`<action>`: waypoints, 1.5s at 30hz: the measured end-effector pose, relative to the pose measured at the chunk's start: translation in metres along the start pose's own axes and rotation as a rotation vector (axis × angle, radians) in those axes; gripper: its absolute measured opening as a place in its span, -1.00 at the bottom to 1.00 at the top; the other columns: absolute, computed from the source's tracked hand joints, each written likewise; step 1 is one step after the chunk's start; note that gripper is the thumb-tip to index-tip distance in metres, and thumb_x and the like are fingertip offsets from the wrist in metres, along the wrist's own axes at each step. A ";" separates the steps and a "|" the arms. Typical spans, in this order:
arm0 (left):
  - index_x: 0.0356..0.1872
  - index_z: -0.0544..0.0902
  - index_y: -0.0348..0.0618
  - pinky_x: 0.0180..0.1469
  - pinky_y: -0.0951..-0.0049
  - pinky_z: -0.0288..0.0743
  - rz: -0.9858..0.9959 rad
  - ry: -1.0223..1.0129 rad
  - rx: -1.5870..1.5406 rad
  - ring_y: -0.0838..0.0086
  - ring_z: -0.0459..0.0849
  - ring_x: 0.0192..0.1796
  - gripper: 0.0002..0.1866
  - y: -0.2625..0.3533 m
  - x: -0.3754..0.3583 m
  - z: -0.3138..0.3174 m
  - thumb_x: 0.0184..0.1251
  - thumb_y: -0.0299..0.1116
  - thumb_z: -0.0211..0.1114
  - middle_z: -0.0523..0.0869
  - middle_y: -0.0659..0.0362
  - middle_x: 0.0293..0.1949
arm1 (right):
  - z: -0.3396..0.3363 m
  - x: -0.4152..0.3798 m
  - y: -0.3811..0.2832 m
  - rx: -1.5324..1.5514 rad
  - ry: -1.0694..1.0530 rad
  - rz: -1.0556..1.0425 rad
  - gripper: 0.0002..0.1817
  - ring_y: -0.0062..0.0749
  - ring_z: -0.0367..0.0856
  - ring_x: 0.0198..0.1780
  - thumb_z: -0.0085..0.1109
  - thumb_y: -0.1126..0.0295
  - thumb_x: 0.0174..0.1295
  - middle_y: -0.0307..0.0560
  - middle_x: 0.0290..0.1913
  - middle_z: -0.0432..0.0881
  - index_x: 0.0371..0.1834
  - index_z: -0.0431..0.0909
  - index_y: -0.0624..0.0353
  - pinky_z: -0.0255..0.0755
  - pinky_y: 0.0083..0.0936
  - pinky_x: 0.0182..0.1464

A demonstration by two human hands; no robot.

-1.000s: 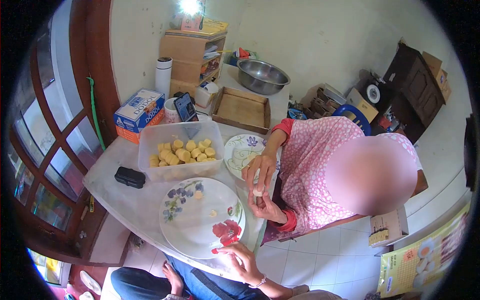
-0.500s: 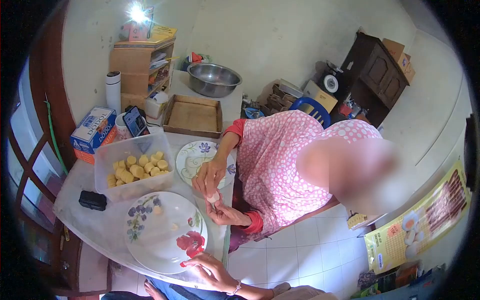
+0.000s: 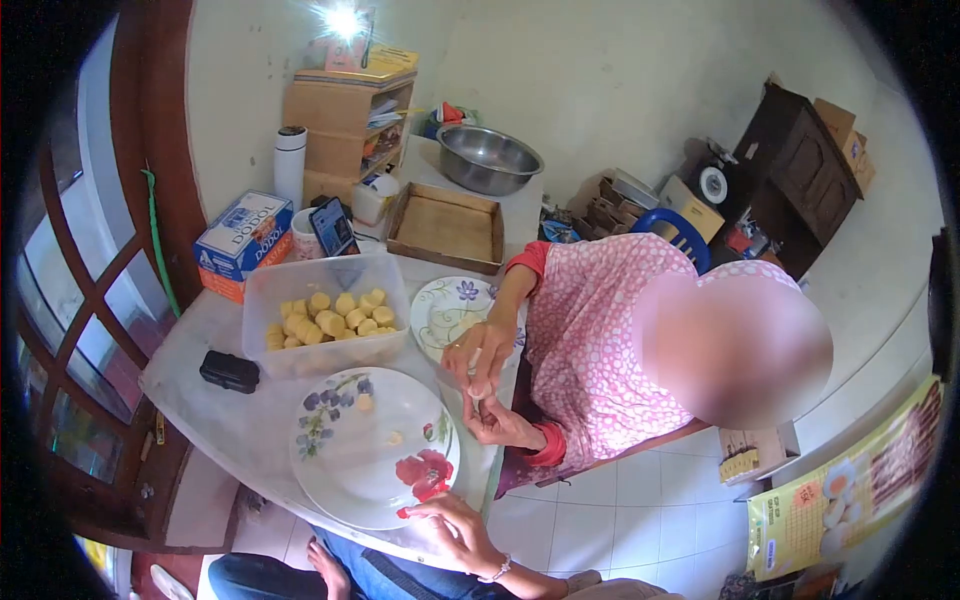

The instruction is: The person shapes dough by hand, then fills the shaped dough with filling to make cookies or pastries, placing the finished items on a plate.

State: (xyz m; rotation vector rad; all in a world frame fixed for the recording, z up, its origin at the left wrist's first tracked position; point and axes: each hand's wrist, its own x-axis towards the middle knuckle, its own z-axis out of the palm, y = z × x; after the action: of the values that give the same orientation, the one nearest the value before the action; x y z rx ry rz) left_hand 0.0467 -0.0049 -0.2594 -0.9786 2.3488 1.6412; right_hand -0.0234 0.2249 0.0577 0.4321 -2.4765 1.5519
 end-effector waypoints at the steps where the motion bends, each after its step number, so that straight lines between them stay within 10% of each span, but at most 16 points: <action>1: 0.33 0.28 -0.25 0.40 0.09 0.03 -0.020 -0.006 -0.009 0.03 0.24 0.30 -0.27 0.003 -0.002 -0.002 0.55 0.19 -0.50 0.33 -0.13 0.22 | 0.000 -0.001 0.000 0.004 -0.007 0.031 -0.75 -0.25 0.61 -0.13 0.04 0.62 0.26 -0.05 -0.16 0.65 -0.02 0.59 0.23 0.45 -0.38 -0.04; 45: 0.26 0.33 -0.26 0.39 0.11 0.07 0.057 -0.136 0.013 -0.01 0.28 0.29 -0.31 0.007 -0.003 -0.004 0.58 0.13 -0.53 0.38 -0.17 0.18 | 0.004 -0.009 0.015 -0.018 0.013 0.046 -0.78 -0.29 0.59 -0.12 -0.03 0.45 0.41 -0.05 -0.20 0.59 -0.06 0.62 0.21 0.42 -0.41 0.01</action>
State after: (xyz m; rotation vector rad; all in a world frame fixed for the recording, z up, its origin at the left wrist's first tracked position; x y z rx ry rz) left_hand 0.0463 -0.0054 -0.2511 -0.7777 2.3145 1.6535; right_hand -0.0204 0.2287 0.0402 0.3637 -2.5058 1.5437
